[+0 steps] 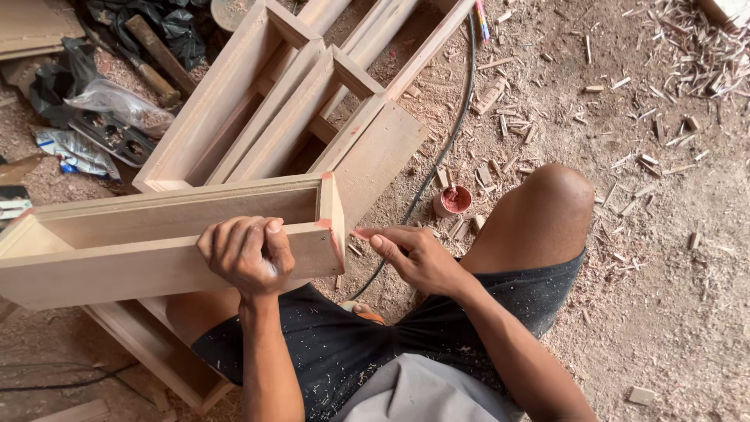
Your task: The person sits on the floor and uses a small reddish putty to fill screw holes and gaps on a wooden frame. They repeatedly dip a small tool into a container of putty and apply it to the frame, smoothing it with their fingers.
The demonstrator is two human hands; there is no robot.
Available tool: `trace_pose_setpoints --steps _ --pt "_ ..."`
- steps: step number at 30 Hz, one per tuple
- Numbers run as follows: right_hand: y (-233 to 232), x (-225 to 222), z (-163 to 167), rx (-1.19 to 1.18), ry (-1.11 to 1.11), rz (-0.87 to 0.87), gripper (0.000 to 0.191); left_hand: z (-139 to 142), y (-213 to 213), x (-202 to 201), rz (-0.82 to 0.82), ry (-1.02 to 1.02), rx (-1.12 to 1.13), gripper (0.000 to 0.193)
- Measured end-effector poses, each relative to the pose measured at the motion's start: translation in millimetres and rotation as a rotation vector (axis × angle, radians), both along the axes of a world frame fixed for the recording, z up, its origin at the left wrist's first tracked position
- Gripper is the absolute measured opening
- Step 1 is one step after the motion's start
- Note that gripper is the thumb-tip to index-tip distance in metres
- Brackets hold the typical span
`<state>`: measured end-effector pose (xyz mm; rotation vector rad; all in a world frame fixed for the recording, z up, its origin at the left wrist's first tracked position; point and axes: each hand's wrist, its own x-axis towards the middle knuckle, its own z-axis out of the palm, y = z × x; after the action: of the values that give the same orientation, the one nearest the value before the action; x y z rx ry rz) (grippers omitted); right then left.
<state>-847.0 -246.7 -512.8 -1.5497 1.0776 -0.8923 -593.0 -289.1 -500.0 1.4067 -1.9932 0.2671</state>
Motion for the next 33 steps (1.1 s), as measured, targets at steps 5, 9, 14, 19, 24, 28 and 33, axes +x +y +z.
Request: trace_pose_setpoints --steps 5,9,14,19,24,28,33 --pt "6 15 18 0.001 0.163 -0.134 0.037 0 -3 1 0.005 -0.01 0.015 0.03" --pt "1 27 28 0.012 0.258 -0.206 0.036 1 -11 1 0.005 -0.022 0.019 0.032" --pt "-2 32 27 -0.075 0.363 -0.219 0.034 4 -17 0 -0.008 -0.006 0.044 0.03" --pt "16 35 19 -0.087 0.408 -0.181 0.034 3 -22 -1 -0.003 0.005 0.063 0.029" --pt "41 32 5 -0.092 0.402 -0.123 0.036 -1 -31 -1 -0.003 0.001 0.084 0.031" --pt "34 20 -12 0.074 0.327 -0.041 0.043 -5 -42 -2 -0.015 0.026 0.126 0.032" --pt "10 7 -7 -0.061 0.342 -0.115 0.048 -7 -56 -5 -0.018 0.052 0.147 0.036"
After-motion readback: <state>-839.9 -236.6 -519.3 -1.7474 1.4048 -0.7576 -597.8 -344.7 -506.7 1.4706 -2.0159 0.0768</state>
